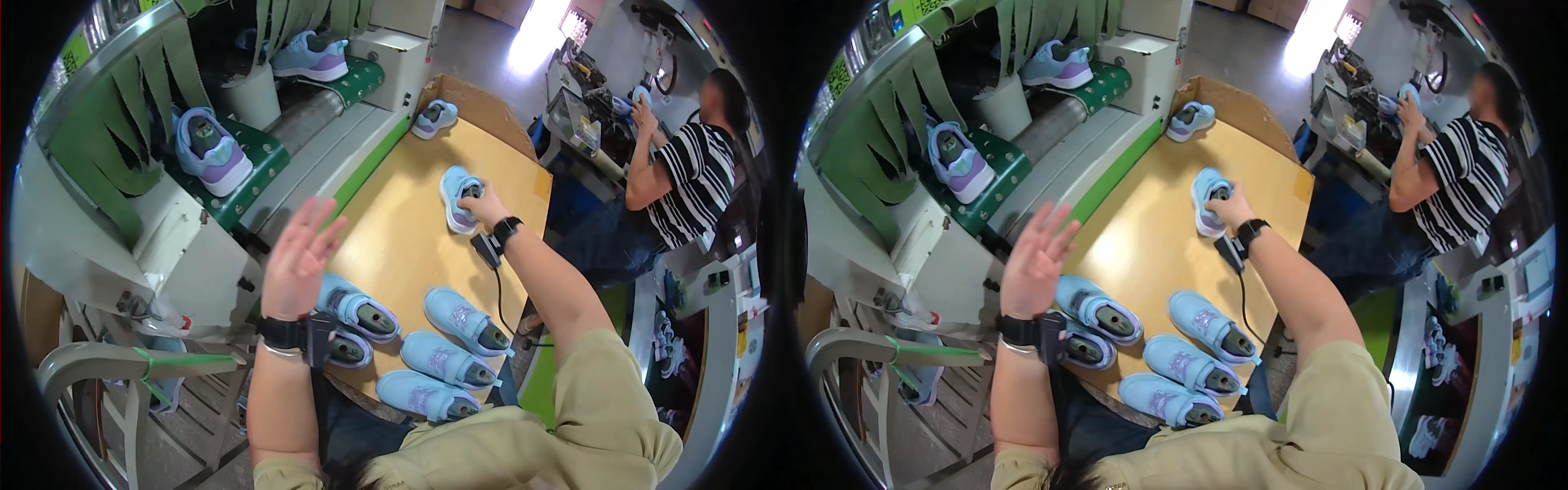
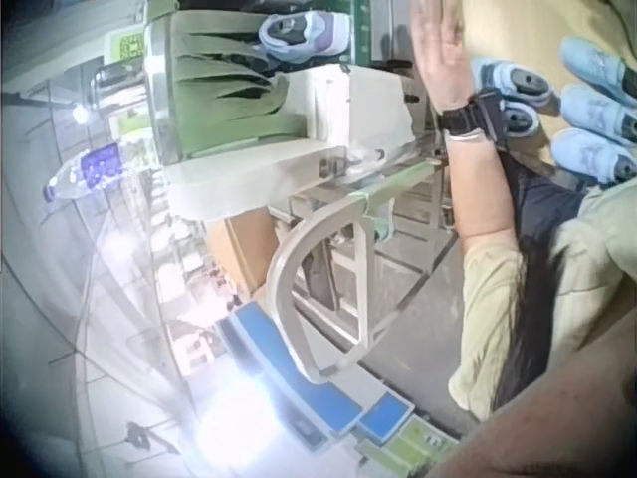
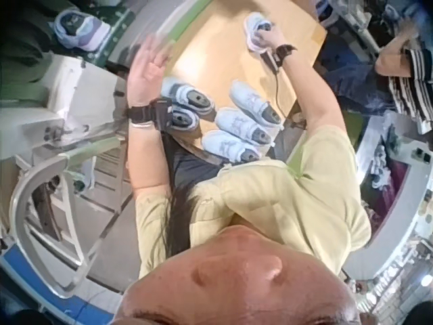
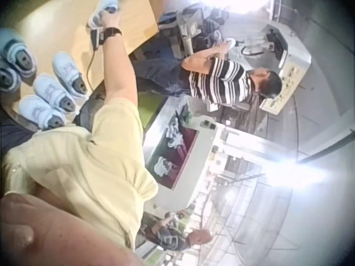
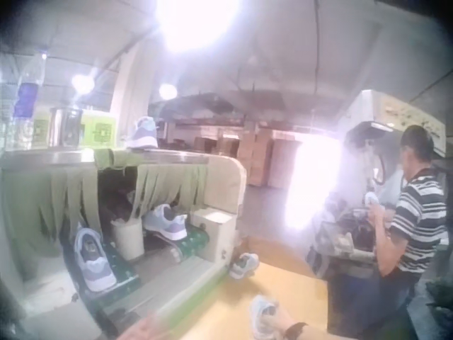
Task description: The person picks up light blue children's shoes from a wooden table, briefly inspects them, and places them onto a green conveyor belt. The person repeats this process for multiple pairs of shoes throughout the clip.
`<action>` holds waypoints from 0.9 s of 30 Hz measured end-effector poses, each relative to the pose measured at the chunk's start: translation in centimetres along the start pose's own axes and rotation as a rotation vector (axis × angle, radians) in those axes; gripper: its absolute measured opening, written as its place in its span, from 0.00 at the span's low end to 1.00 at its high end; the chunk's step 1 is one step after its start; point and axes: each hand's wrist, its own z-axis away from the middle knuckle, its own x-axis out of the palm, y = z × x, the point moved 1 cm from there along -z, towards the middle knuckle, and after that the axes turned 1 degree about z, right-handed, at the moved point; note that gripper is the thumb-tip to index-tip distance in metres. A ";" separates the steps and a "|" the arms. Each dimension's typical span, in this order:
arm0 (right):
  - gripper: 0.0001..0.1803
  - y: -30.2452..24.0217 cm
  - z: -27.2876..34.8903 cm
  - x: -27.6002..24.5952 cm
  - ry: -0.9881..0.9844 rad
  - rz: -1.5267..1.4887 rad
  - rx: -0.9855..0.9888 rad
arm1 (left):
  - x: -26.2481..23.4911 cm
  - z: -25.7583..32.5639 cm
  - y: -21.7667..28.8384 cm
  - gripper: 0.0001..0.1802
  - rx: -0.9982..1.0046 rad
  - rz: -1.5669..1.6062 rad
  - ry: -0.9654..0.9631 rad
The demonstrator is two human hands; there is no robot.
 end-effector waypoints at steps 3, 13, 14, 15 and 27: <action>0.45 -6.5 6.5 1.9 -0.276 -0.380 0.007 | 1.0 0.6 -2.1 0.40 -0.187 -0.075 0.018; 0.39 -12.4 22.8 -6.8 -0.511 0.084 -0.343 | 2.7 1.6 -0.2 0.43 -0.129 0.175 -0.089; 0.37 -9.7 23.7 -6.9 -0.485 0.160 -0.293 | 2.4 1.6 0.2 0.42 -0.088 0.194 -0.081; 0.36 -6.9 24.5 -6.7 -0.494 0.260 -0.256 | 2.2 1.5 0.6 0.42 -0.074 0.187 -0.048; 0.41 2.9 28.9 -0.9 -0.177 0.067 -0.238 | 1.7 1.4 3.0 0.32 0.151 0.158 -0.046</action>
